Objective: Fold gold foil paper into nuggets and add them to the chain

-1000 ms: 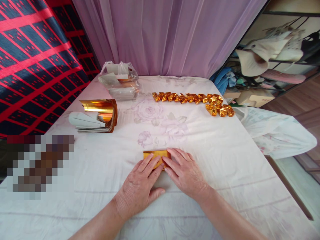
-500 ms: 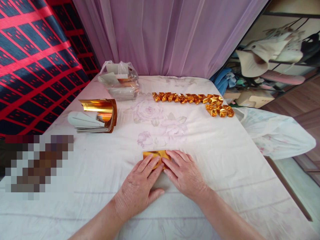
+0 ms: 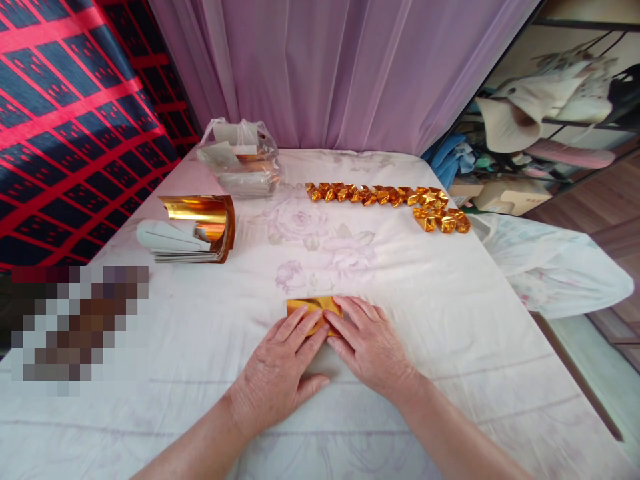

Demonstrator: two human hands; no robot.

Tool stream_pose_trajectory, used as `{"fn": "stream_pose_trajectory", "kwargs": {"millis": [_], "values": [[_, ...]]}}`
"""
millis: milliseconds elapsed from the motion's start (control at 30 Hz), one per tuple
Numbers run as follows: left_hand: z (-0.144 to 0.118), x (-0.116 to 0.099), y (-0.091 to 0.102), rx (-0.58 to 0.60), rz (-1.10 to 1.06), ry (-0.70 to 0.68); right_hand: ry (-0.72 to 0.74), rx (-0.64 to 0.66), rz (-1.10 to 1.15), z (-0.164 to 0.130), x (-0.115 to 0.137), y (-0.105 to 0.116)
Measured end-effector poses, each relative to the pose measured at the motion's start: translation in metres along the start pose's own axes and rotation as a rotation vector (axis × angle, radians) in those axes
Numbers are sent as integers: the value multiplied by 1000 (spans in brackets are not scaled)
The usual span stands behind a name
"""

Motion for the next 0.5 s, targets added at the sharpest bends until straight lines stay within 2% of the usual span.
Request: {"fn": "stream_pose_trajectory", "kwargs": {"millis": [500], "values": [[0, 1, -1, 19, -26, 2, 1, 2, 7, 0, 0, 0]]}}
Point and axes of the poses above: each hand's wrist, its own z-axis towards the middle knuckle, its own y-axis out of the back of the hand, x = y × z, the point moved 3 cm from there along z, towards the middle knuckle, and after that the axes turned 13 degrees about x, right-handed, at the moved point
